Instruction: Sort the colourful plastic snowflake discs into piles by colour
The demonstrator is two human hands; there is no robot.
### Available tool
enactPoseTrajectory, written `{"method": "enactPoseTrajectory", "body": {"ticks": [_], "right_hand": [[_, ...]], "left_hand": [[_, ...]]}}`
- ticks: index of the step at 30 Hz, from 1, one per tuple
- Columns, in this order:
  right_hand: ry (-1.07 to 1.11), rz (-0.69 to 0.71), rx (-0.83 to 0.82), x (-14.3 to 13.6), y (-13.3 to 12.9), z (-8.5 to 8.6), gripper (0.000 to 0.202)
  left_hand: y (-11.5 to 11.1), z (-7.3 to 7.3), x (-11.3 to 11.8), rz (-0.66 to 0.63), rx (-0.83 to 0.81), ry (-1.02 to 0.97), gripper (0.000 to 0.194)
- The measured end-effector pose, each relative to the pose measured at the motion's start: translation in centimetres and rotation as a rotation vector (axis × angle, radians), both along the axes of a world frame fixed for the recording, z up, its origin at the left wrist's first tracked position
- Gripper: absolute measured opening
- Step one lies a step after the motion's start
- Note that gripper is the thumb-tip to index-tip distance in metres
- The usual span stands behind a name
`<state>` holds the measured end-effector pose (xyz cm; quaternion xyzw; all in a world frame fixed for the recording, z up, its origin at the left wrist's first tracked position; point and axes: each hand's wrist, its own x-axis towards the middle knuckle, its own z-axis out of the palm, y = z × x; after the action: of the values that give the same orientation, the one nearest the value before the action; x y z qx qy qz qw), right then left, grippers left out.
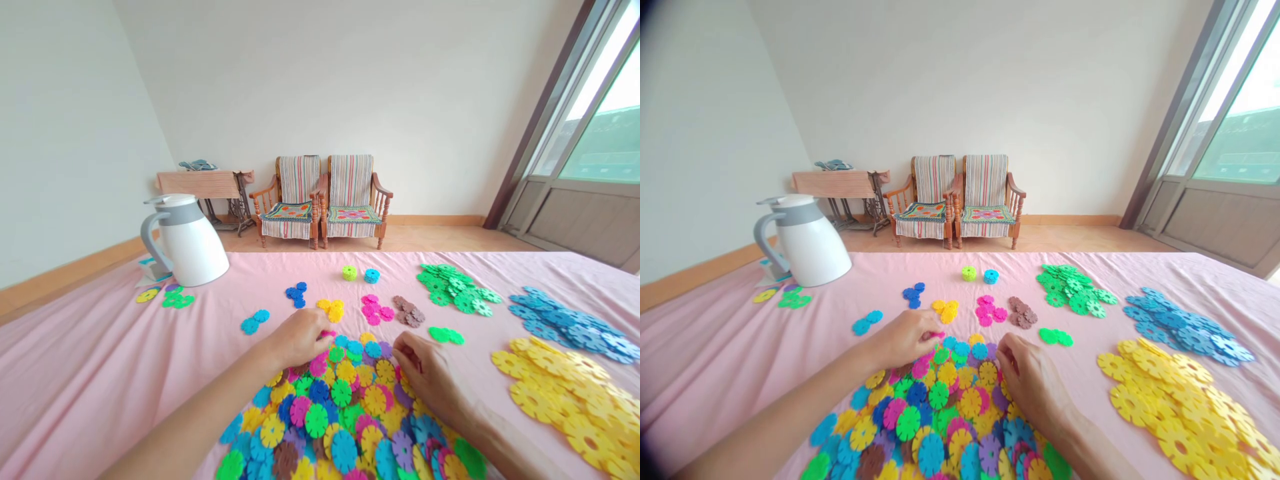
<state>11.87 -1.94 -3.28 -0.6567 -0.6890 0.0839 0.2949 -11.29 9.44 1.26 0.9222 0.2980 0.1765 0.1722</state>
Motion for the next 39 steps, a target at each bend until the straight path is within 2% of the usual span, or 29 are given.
{"method": "enactPoseTrajectory", "body": {"ticks": [4, 7, 13, 16, 20, 24, 27, 35, 39], "right_hand": [[0.003, 0.000, 0.001, 0.0, 0.0, 0.1, 0.015], [0.021, 0.005, 0.008, 0.0, 0.1, 0.0, 0.014], [0.039, 0.018, 0.021, 0.1, 0.1, 0.0, 0.014], [0.043, 0.012, 0.023, 0.0, 0.0, 0.2, 0.013], [0.029, 0.011, 0.019, 0.0, 0.0, 0.4, 0.014], [0.006, 0.011, 0.018, -0.1, 0.1, 0.4, 0.014], [-0.001, 0.005, 0.018, -0.1, 0.2, 0.2, 0.013], [-0.010, 0.006, 0.008, -0.1, 0.1, 0.1, 0.013], [-0.008, 0.016, 0.005, -0.1, 0.0, 0.2, 0.014]], "left_hand": [[0.4, -0.3, 1.2, 0.156, 0.042, -0.016, 0.025], [1.3, -0.6, 3.3, 0.238, 0.020, -0.057, 0.023], [3.1, -1.6, 9.1, 0.239, -0.141, -0.070, 0.023], [3.5, -1.8, 10.1, 0.226, -0.201, -0.053, 0.026], [3.2, -1.3, 8.2, 0.220, -0.179, -0.027, 0.023], [1.8, -0.5, 4.8, 0.114, -0.186, 0.064, 0.014], [0.8, -0.1, 3.2, 0.055, -0.202, 0.111, 0.016], [-0.1, -0.1, 2.4, 0.016, -0.243, 0.088, 0.020], [-0.4, 0.2, 1.8, 0.036, -0.295, 0.044, 0.013]]}}
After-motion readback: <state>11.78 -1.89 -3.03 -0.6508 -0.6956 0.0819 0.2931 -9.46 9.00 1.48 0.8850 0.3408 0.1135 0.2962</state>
